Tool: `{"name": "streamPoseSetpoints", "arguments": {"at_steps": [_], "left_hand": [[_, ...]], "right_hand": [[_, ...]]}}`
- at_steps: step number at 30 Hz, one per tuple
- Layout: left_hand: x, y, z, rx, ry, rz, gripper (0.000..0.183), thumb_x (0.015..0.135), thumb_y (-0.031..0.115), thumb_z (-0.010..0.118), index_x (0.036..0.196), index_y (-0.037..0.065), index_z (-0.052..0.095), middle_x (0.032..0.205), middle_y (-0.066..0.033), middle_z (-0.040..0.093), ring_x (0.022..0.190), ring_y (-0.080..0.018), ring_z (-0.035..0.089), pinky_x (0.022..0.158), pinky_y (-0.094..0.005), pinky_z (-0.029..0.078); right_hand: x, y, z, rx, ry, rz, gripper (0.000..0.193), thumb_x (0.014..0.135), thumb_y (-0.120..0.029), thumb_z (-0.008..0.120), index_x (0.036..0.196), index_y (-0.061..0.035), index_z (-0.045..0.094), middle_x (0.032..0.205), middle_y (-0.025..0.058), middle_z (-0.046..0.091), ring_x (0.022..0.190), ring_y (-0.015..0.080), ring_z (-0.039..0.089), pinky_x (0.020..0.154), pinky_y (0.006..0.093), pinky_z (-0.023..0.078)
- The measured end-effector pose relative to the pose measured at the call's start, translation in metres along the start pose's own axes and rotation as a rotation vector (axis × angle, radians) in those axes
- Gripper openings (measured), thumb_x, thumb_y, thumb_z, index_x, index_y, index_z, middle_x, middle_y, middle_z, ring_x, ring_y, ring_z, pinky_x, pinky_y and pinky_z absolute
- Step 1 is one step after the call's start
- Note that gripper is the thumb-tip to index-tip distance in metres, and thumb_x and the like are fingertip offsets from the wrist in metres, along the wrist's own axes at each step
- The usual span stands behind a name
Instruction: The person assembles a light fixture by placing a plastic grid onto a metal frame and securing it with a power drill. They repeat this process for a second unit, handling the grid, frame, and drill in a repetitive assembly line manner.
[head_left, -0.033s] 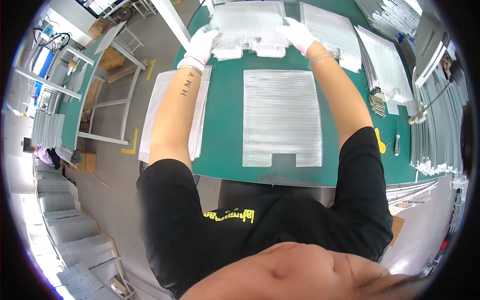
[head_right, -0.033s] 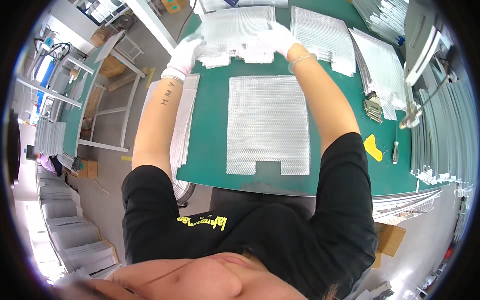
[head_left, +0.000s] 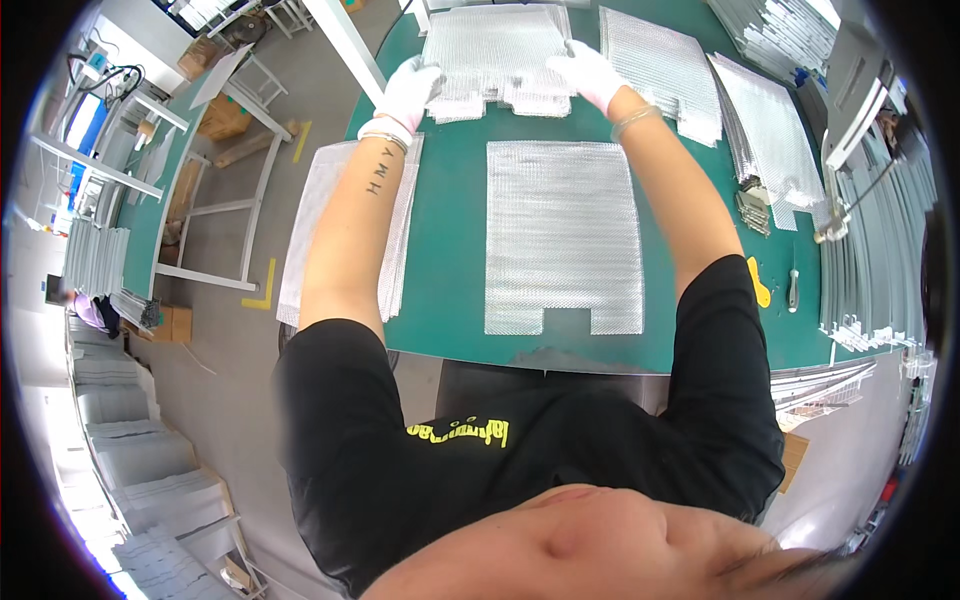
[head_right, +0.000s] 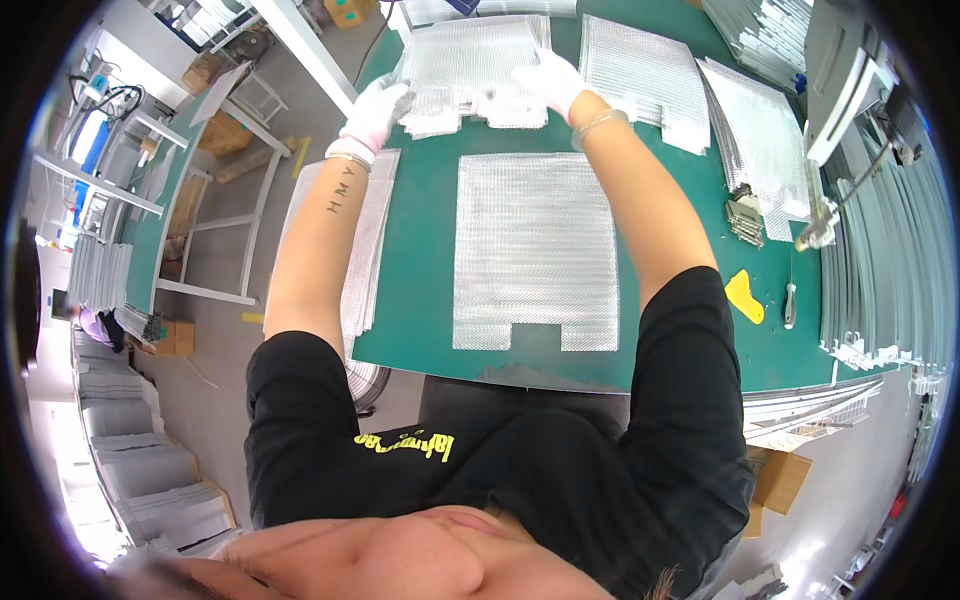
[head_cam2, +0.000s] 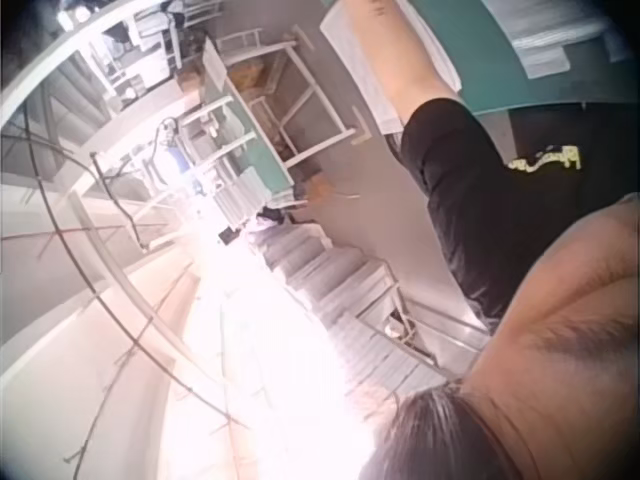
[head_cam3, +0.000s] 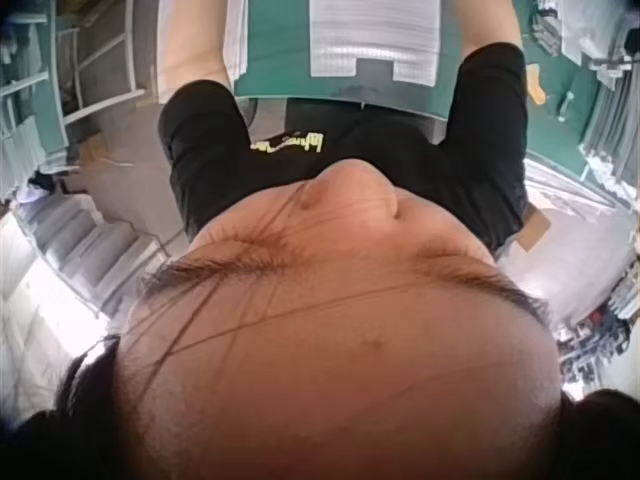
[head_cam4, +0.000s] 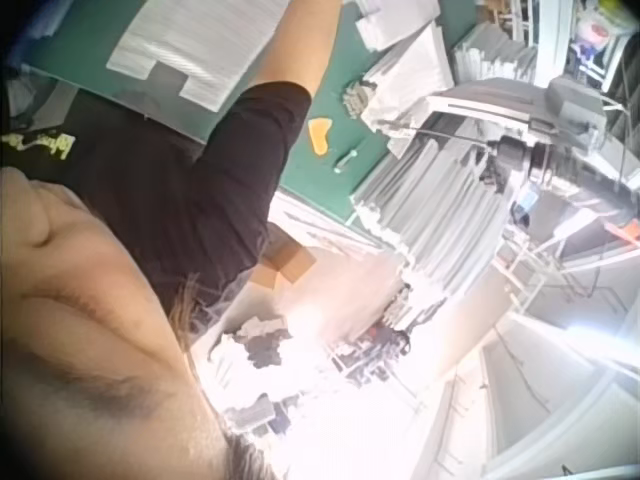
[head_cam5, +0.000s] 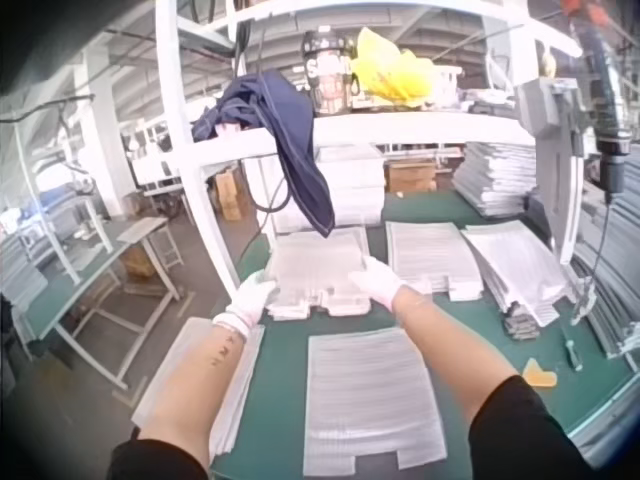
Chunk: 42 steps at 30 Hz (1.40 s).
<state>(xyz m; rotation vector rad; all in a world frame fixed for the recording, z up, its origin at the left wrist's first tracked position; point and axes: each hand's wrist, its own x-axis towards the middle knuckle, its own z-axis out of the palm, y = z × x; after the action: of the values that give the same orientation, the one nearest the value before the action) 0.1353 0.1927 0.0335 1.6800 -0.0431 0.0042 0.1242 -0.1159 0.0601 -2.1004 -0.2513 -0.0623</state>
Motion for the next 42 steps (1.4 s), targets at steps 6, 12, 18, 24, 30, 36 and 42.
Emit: {"name": "streamPoseSetpoints", "arguments": {"at_steps": [6, 12, 18, 24, 30, 36, 42], "left_hand": [[-0.03, 0.018, 0.029, -0.143, 0.038, 0.216, 0.063, 0.095, 0.001, 0.055, 0.15, -0.008, 0.025, 0.136, -0.021, 0.053, 0.116, -0.0292, 0.061, 0.103, -0.0377, 0.051], [-0.101, 0.03, 0.016, -0.748, -0.088, 0.134, 0.07, 0.09, 0.002, 0.06, 0.151, -0.002, 0.025, 0.14, -0.0192, 0.047, 0.126, -0.0307, 0.052, 0.107, -0.0407, 0.046], [-0.273, 0.036, 0.046, -0.576, -0.136, -0.119, 0.087, 0.084, 0.002, 0.064, 0.157, 0.005, 0.016, 0.114, -0.0071, 0.051, 0.102, -0.0149, 0.056, 0.094, -0.0333, 0.048], [-0.355, -0.003, 0.097, 0.212, 0.107, 0.075, 0.105, 0.077, -0.001, 0.075, 0.157, -0.002, 0.008, 0.114, -0.0102, 0.059, 0.069, -0.0084, 0.054, 0.061, -0.023, 0.05], [-0.337, -0.007, 0.106, 0.712, 0.081, 0.241, 0.083, 0.075, 0.011, 0.077, 0.148, -0.001, 0.038, 0.13, -0.0154, 0.057, 0.063, -0.0115, 0.051, 0.067, -0.0268, 0.051], [-0.323, -0.019, 0.106, 0.827, 0.026, 0.213, 0.072, 0.078, 0.019, 0.075, 0.142, 0.0, 0.048, 0.134, -0.0186, 0.055, 0.077, -0.0201, 0.061, 0.079, -0.0325, 0.053], [-0.315, -0.034, 0.11, 0.876, -0.026, 0.142, 0.072, 0.081, 0.021, 0.073, 0.143, 0.001, 0.044, 0.135, -0.0234, 0.052, 0.12, -0.0367, 0.056, 0.098, -0.0403, 0.05]], "right_hand": [[-0.011, -0.029, 0.012, -0.206, -0.049, -0.123, 0.069, 0.091, -0.03, 0.063, 0.15, -0.0033, 0.039, 0.138, 0.0208, 0.057, 0.12, 0.0274, 0.059, 0.104, 0.0343, 0.044], [-0.08, -0.034, -0.016, -0.089, 0.418, -0.344, 0.067, 0.086, -0.024, 0.071, 0.146, -0.0055, 0.047, 0.123, 0.013, 0.067, 0.099, 0.0162, 0.064, 0.091, 0.0281, 0.05], [-0.272, -0.034, -0.034, -0.008, 0.342, -0.097, 0.067, 0.077, -0.005, 0.076, 0.14, -0.0032, 0.054, 0.136, 0.0113, 0.056, 0.077, 0.0107, 0.051, 0.073, 0.0254, 0.047], [-0.357, -0.016, -0.013, -0.151, 0.292, -0.012, 0.058, 0.077, -0.003, 0.074, 0.132, 0.0026, 0.057, 0.137, 0.0145, 0.055, 0.066, 0.0105, 0.048, 0.069, 0.0248, 0.048], [-0.356, 0.0, -0.004, -0.148, 0.304, 0.031, 0.053, 0.078, -0.007, 0.074, 0.128, 0.0011, 0.058, 0.135, 0.0131, 0.057, 0.066, 0.0108, 0.053, 0.071, 0.0261, 0.05], [-0.354, 0.014, -0.001, -0.168, 0.285, 0.104, 0.051, 0.079, -0.009, 0.075, 0.127, 0.0001, 0.059, 0.133, 0.0138, 0.059, 0.071, 0.0162, 0.059, 0.073, 0.0281, 0.052], [-0.348, 0.023, 0.007, -0.198, 0.226, 0.197, 0.051, 0.079, -0.013, 0.074, 0.127, -0.0017, 0.06, 0.133, 0.0161, 0.059, 0.111, 0.0285, 0.063, 0.091, 0.0354, 0.053]]}}
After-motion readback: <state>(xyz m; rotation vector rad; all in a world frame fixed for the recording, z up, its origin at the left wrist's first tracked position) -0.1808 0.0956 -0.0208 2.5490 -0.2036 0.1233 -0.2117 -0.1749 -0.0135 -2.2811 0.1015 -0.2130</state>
